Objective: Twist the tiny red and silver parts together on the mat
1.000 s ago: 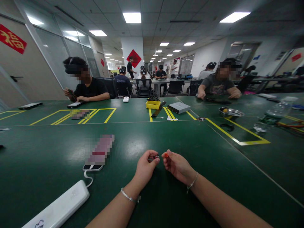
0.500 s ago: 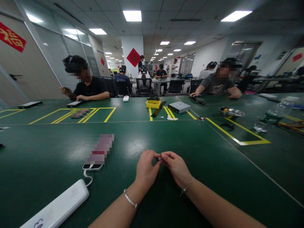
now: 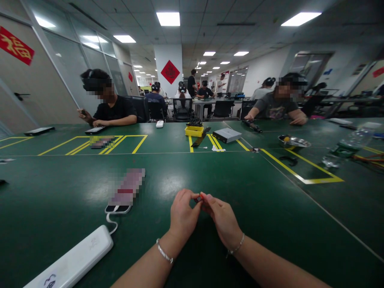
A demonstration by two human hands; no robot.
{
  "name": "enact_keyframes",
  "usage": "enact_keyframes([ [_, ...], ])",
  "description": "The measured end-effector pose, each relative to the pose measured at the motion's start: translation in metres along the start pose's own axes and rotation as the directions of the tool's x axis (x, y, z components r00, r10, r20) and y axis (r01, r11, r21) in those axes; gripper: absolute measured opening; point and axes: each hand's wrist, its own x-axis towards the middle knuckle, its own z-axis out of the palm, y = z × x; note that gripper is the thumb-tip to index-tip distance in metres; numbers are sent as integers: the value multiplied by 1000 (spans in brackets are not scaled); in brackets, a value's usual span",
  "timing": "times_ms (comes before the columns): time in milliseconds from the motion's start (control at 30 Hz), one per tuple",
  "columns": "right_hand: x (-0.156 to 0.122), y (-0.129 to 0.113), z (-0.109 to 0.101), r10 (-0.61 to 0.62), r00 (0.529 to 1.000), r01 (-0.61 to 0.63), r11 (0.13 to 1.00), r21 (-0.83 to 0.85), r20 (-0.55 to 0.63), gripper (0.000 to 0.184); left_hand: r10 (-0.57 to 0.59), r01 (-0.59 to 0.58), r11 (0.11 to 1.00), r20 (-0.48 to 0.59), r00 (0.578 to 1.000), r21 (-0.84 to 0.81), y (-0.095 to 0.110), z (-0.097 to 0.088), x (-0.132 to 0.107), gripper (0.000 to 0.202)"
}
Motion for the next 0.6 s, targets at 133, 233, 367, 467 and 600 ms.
enact_keyframes([
  [133,1,0,0,14,1000,-15,999,44,17,31,33,-33,999,4,999,-3,2,3,-2,6],
  [233,5,-5,-2,28,1000,-28,999,25,4,27,73,-72,997,22,997,-15,2,5,-3,14],
  [367,30,-27,-29,-55,992,38,990,-136,-117,24,83,-83,996,7,997,-26,-2,4,-2,31],
  [467,58,-56,-85,-267,912,75,855,-514,-311,20,-1,2,1000,7,1000,-13,-7,1,1,26],
  [600,73,-99,-194,-562,789,-162,202,-966,-250,25,-65,65,998,24,998,-12,-10,-1,5,16],
])
